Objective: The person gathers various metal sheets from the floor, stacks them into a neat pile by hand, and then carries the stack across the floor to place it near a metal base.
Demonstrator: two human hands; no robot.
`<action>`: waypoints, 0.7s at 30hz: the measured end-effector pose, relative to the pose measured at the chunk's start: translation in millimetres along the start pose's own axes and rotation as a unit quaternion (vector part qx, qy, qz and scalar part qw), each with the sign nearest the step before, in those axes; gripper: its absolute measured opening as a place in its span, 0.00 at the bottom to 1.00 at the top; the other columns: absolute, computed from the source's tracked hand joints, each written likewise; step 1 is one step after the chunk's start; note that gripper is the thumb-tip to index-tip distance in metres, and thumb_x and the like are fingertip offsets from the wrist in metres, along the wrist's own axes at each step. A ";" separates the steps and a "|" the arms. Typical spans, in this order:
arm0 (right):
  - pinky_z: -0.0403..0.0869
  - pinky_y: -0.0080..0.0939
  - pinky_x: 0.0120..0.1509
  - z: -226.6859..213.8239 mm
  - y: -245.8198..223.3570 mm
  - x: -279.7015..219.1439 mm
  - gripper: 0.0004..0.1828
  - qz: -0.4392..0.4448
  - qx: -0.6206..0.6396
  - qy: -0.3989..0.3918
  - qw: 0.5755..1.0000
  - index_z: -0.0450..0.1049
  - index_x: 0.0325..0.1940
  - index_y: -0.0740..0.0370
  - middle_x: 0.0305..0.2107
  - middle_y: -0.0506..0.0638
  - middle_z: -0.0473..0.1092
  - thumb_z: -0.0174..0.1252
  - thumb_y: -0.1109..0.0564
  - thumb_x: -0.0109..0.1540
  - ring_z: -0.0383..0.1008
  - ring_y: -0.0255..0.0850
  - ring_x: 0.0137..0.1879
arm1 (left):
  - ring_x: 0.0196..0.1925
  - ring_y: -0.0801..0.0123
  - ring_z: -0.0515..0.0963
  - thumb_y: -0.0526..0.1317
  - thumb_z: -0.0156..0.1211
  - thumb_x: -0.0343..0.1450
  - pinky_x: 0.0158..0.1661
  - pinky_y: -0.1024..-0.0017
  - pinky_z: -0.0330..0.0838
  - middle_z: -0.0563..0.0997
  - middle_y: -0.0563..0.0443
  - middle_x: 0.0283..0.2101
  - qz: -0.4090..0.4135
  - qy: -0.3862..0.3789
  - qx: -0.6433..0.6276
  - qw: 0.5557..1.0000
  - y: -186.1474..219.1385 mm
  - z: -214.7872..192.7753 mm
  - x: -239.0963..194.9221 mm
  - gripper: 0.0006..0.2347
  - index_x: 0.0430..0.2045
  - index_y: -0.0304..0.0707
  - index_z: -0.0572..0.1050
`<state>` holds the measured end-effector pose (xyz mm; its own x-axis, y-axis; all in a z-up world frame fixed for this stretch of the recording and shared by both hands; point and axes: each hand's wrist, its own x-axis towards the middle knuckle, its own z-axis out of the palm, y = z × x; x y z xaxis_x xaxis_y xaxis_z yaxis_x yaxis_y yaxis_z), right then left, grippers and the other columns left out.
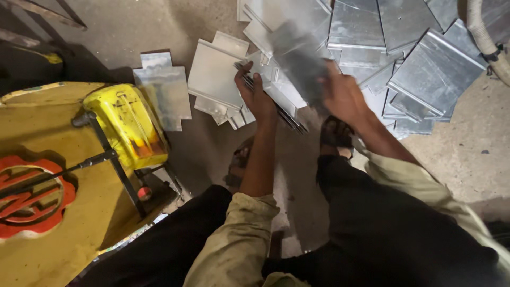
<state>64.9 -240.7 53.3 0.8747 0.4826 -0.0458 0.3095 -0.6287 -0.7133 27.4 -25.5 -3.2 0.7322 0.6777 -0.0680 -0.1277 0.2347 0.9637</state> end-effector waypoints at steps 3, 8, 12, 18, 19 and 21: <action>0.77 0.57 0.40 18.5 -44.8 23.5 0.33 0.017 0.025 -0.100 0.995 0.57 0.70 0.61 0.38 0.63 0.78 0.52 0.63 0.60 0.79 0.60 0.38 | 0.67 0.59 0.66 0.30 0.49 0.77 0.69 0.62 0.57 0.70 0.42 0.62 -0.010 -0.005 -0.077 0.997 -2.5 -3.3 0.3 0.14 0.59 0.29 0.65; 0.75 0.53 0.49 35.2 -61.1 19.5 0.21 0.082 0.130 -0.136 0.979 0.62 0.70 0.58 0.37 0.64 0.77 0.43 0.47 0.76 0.80 0.55 0.44 | 0.68 0.58 0.66 0.31 0.51 0.77 0.68 0.61 0.58 0.68 0.41 0.65 -0.025 0.003 -0.121 0.992 -4.2 -6.1 -1.1 0.18 0.63 0.29 0.63; 0.76 0.43 0.50 54.7 -4.5 11.5 0.23 0.132 0.423 -0.078 0.893 0.66 0.66 0.60 0.44 0.54 0.74 0.40 0.42 0.76 0.77 0.42 0.46 | 0.70 0.57 0.64 0.30 0.56 0.76 0.70 0.61 0.56 0.65 0.41 0.68 -0.013 0.012 -0.077 0.997 1.4 -5.0 -6.2 0.23 0.67 0.29 0.59; 0.78 0.43 0.46 36.2 141.3 -53.7 0.17 0.334 0.491 0.255 0.763 0.67 0.57 0.65 0.40 0.50 0.73 0.51 0.51 0.70 0.77 0.43 0.42 | 0.76 0.56 0.60 0.36 0.53 0.79 0.75 0.59 0.52 0.63 0.40 0.72 0.036 -0.011 0.111 0.993 -6.1 -9.6 1.7 0.22 0.69 0.28 0.59; 0.77 0.43 0.46 35.2 168.6 -79.8 0.17 0.340 0.451 0.319 0.761 0.66 0.56 0.67 0.40 0.49 0.72 0.54 0.53 0.69 0.77 0.44 0.43 | 0.75 0.55 0.62 0.36 0.53 0.79 0.74 0.58 0.54 0.64 0.40 0.71 0.052 -0.006 0.109 0.993 -7.2 -11.5 4.0 0.21 0.68 0.28 0.60; 0.74 0.44 0.50 15.4 225.7 -137.0 0.22 0.331 0.104 0.405 0.846 0.72 0.57 0.69 0.43 0.58 0.74 0.64 0.49 0.68 0.73 0.50 0.46 | 0.74 0.54 0.63 0.37 0.51 0.79 0.74 0.56 0.54 0.66 0.39 0.69 0.072 -0.009 0.083 0.994 -7.7 -8.5 1.7 0.20 0.66 0.27 0.61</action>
<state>9.2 -439.4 -112.1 0.8250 -0.5630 -0.0493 -0.3473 -0.4361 -0.8302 23.9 -20.2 -12.9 0.7267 0.6827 0.0763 -0.1199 0.0168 0.9926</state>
